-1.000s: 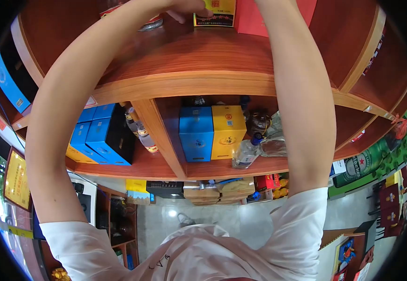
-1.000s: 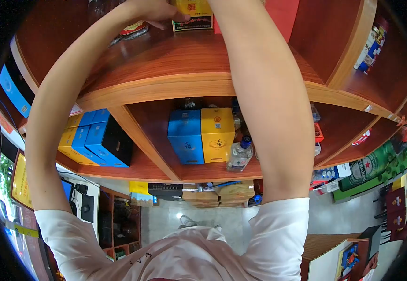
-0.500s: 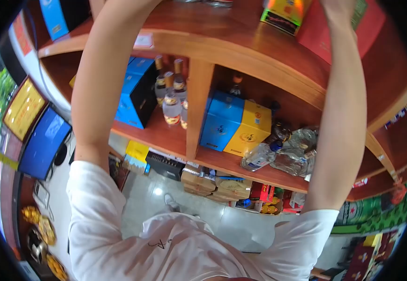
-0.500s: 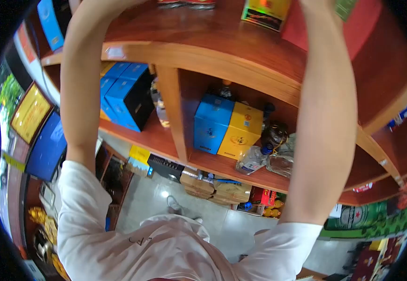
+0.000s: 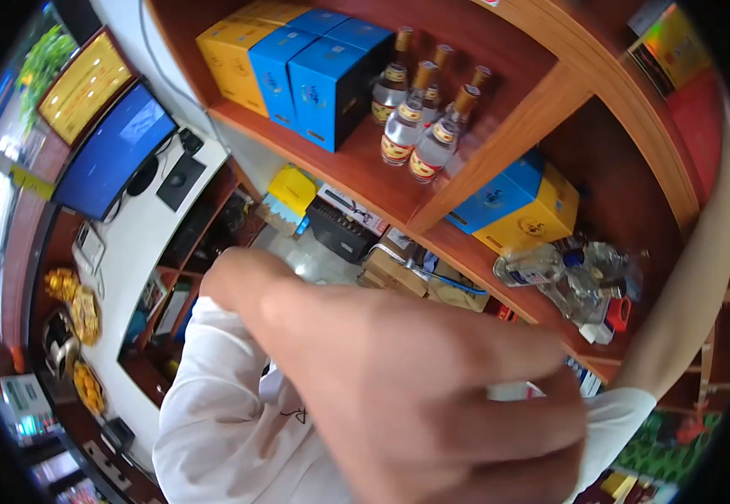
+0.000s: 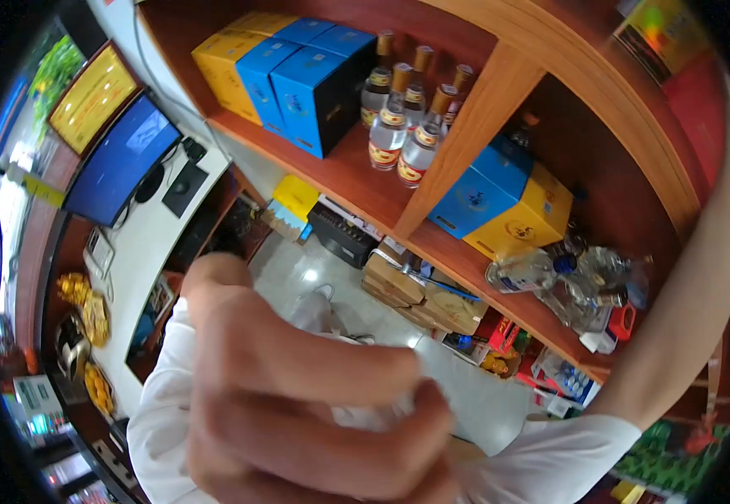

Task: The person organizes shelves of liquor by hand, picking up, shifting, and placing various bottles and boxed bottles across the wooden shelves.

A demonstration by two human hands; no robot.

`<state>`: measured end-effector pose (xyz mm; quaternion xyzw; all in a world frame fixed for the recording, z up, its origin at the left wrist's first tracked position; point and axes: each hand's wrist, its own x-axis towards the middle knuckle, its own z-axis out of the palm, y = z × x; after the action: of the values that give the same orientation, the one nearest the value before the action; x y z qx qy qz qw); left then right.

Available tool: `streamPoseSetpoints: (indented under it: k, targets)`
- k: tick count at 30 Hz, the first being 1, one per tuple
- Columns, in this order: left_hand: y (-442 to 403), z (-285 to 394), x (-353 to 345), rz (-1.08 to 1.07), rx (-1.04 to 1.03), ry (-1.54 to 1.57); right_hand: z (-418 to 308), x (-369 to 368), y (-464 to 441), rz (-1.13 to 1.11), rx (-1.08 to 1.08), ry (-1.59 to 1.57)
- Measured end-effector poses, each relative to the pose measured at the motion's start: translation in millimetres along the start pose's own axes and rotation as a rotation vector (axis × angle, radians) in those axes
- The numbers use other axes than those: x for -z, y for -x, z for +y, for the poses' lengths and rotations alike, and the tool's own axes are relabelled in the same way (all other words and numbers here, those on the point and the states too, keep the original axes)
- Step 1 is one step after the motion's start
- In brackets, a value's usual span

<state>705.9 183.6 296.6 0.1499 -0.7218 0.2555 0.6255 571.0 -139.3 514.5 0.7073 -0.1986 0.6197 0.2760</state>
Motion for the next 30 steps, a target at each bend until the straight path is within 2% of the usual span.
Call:
streamPoseSetpoints:
  k: [1,2,5,6,7,8,10,11,12,14,15,16,18,19,20,22,24,27,30]
  targets:
    - [6,-5,18,-0.057,-0.035,0.041,-22,-1,16,0.087,0.058,0.008]
    - [12,-10,35,-0.114,-0.067,0.083,-27,6,14,0.052,0.019,0.017]
    - [30,-24,80,-0.187,0.158,0.316,-32,18,7,-0.027,-0.083,0.005]
    - [48,-31,94,-0.258,0.317,0.314,-24,12,2,-0.032,-0.109,-0.030]
    - [59,-37,110,-0.329,0.550,0.268,3,-2,-19,0.168,0.152,0.010]
    - [72,-44,126,-0.400,0.780,0.210,-23,9,-20,0.207,0.052,-0.109]
    - [121,-58,155,-0.470,0.984,0.012,-122,41,-4,0.283,-0.123,-0.370]
    - [152,-60,172,-0.472,1.165,0.000,-161,59,17,0.264,-0.108,-0.393]
    - [186,-58,190,-0.481,1.348,-0.006,-198,77,48,0.157,-0.043,-0.416]
    - [257,-46,216,-0.326,1.781,0.132,-270,100,118,-0.299,0.094,-0.523]
    - [282,-41,225,-0.297,1.799,0.189,-300,99,147,-0.531,0.123,-0.594]
    - [302,-38,229,-0.260,1.819,0.243,-323,82,176,-0.641,0.092,-0.638]
    - [322,-41,232,-0.387,1.798,0.290,-337,22,218,-0.617,-0.143,-0.638]
    - [323,-48,229,-0.432,1.783,0.340,-326,-15,239,-0.436,-0.225,-0.538]
    - [321,-55,224,-0.485,1.767,0.392,-319,-45,263,-0.367,-0.505,-0.420]
    - [307,-74,211,-0.459,1.765,0.511,-295,-94,313,-0.309,-0.808,-0.488]
    - [298,-97,195,-0.430,1.740,0.590,-297,-99,328,-0.321,-0.658,-0.228]
    - [277,-136,165,-0.420,1.532,0.509,-295,-99,339,-0.300,-0.648,-0.075]
    - [267,-178,115,-0.339,1.273,0.358,-278,-122,372,-0.313,-0.927,-0.220]
